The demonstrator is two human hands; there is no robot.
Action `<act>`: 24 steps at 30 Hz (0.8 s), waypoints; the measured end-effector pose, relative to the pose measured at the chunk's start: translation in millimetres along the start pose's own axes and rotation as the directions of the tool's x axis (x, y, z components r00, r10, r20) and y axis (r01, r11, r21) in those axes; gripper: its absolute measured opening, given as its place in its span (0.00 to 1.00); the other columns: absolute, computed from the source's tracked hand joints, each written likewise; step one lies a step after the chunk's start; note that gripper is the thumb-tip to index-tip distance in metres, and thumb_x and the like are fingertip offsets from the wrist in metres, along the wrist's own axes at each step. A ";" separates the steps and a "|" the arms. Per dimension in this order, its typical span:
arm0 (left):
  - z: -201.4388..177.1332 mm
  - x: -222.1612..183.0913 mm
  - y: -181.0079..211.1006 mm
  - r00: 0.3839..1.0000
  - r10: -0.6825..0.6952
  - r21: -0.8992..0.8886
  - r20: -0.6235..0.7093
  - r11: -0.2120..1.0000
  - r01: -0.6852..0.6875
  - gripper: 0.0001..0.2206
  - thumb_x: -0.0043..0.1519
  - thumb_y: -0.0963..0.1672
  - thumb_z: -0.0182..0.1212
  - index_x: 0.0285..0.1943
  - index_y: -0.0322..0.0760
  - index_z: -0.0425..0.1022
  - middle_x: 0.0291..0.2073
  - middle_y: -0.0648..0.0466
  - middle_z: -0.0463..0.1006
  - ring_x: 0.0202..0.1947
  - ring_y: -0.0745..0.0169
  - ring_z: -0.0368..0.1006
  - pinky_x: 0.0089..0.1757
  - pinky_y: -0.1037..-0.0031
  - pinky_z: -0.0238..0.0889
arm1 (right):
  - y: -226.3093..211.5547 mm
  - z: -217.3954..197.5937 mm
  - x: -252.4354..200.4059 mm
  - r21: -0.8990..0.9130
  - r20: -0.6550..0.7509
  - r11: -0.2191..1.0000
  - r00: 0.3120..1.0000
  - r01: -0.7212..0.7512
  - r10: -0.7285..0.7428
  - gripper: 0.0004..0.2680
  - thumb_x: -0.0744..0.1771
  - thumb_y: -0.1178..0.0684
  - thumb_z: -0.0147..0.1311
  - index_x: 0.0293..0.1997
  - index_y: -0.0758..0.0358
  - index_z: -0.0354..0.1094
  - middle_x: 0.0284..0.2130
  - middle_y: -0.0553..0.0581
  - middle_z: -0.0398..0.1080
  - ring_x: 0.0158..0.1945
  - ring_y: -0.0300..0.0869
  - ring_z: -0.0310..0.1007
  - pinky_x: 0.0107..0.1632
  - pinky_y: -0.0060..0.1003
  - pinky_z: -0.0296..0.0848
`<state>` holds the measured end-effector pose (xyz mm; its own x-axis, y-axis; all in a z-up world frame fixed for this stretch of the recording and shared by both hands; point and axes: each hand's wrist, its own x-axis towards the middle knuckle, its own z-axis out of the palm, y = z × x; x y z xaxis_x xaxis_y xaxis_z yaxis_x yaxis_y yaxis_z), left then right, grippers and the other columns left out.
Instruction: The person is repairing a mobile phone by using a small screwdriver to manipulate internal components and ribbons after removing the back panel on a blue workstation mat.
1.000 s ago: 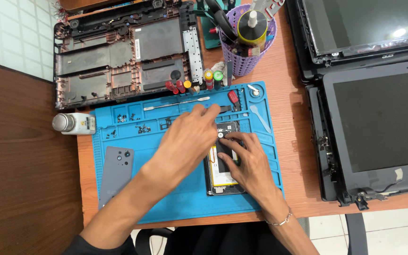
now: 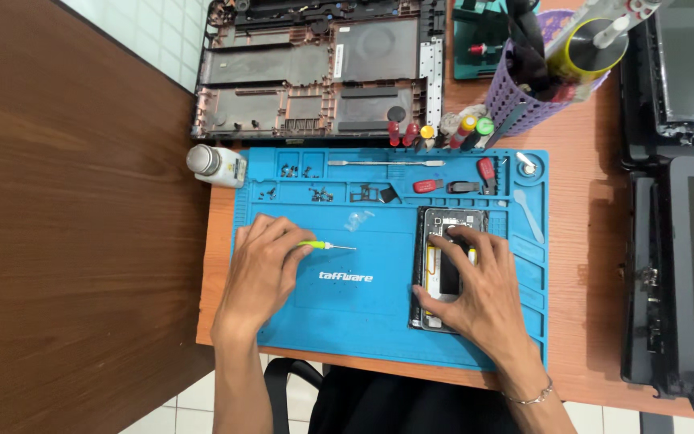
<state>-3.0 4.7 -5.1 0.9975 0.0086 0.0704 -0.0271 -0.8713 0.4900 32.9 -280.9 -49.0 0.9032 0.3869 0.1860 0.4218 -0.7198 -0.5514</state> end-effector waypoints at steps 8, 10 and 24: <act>3.0 -9.7 -5.5 0.999 -0.014 -0.028 0.030 1.000 0.015 0.06 0.58 0.42 0.65 0.42 0.39 0.83 0.36 0.59 0.78 0.44 0.58 0.69 0.48 0.64 0.57 | 0.6 0.5 0.0 0.024 -0.011 1.000 1.000 -0.019 0.019 0.25 0.54 0.45 0.72 0.53 0.57 0.73 0.53 0.58 0.67 0.56 0.55 0.62 0.57 0.50 0.69; 1.8 -13.1 -6.0 0.997 -0.052 -0.030 0.064 0.998 0.054 0.06 0.58 0.42 0.65 0.43 0.39 0.83 0.36 0.59 0.78 0.44 0.58 0.68 0.48 0.64 0.58 | 1.3 0.3 -0.3 0.029 -0.019 0.999 1.000 -0.021 0.021 0.24 0.54 0.45 0.72 0.53 0.57 0.73 0.53 0.58 0.67 0.57 0.55 0.62 0.57 0.50 0.69; -8.2 -14.5 8.8 0.998 -0.033 -0.086 0.053 0.996 0.038 0.06 0.59 0.43 0.65 0.41 0.38 0.83 0.33 0.57 0.78 0.40 0.57 0.69 0.48 0.65 0.59 | 3.6 0.1 -3.7 0.121 -0.153 0.992 0.988 0.043 -0.024 0.16 0.60 0.53 0.68 0.51 0.62 0.74 0.49 0.58 0.71 0.53 0.51 0.69 0.55 0.45 0.71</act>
<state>-18.3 1.0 5.4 0.9999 0.0115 0.0076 0.0052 -0.8248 0.5655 31.0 -284.8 -51.8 0.8942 0.3118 0.3212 0.4476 -0.6273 -0.6373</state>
